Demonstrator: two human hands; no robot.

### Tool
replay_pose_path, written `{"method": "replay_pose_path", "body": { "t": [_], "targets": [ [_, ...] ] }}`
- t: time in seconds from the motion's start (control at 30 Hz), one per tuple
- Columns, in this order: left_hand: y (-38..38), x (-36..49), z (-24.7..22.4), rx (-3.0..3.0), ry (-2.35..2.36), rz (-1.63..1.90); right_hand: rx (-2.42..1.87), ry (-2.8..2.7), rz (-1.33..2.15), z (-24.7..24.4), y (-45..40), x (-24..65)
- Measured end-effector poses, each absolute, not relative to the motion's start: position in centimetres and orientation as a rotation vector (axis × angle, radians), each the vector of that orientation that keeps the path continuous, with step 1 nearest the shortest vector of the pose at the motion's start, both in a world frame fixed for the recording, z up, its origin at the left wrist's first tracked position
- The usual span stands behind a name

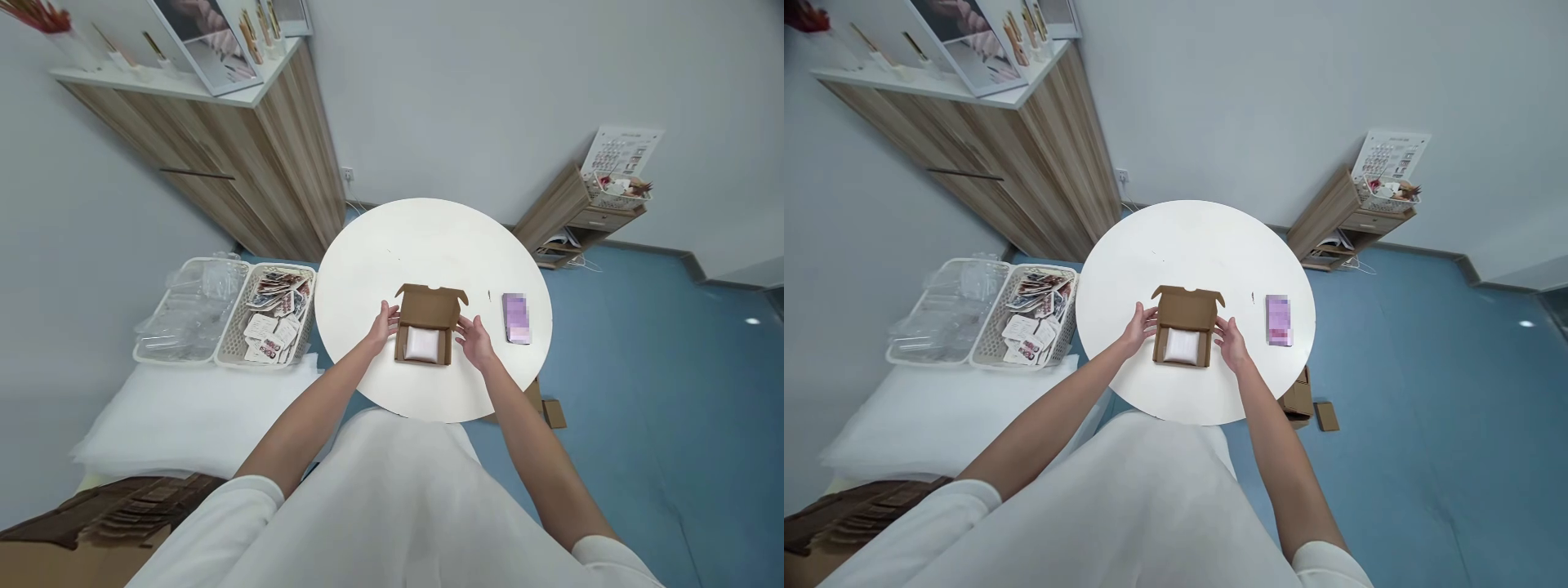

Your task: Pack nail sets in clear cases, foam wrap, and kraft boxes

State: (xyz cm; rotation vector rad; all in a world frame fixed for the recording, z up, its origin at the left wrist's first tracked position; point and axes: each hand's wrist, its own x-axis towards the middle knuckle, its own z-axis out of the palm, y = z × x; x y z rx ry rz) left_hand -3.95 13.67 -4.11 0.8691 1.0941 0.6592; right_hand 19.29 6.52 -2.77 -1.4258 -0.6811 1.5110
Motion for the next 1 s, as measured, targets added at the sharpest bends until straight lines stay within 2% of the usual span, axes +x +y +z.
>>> {"method": "replay_pose_path", "body": {
  "t": [0.67, 1.0],
  "targets": [
    [10.2, -7.3, -2.0, 1.339, 1.123, 0.347, -1.433, -0.832, 1.673, -2.0, 2.9, 19.3],
    [9.9, -6.8, -1.6, 1.137, 1.148, 0.373, -1.435, -0.743, 1.684, -0.7, 2.4, 17.6]
  ]
}}
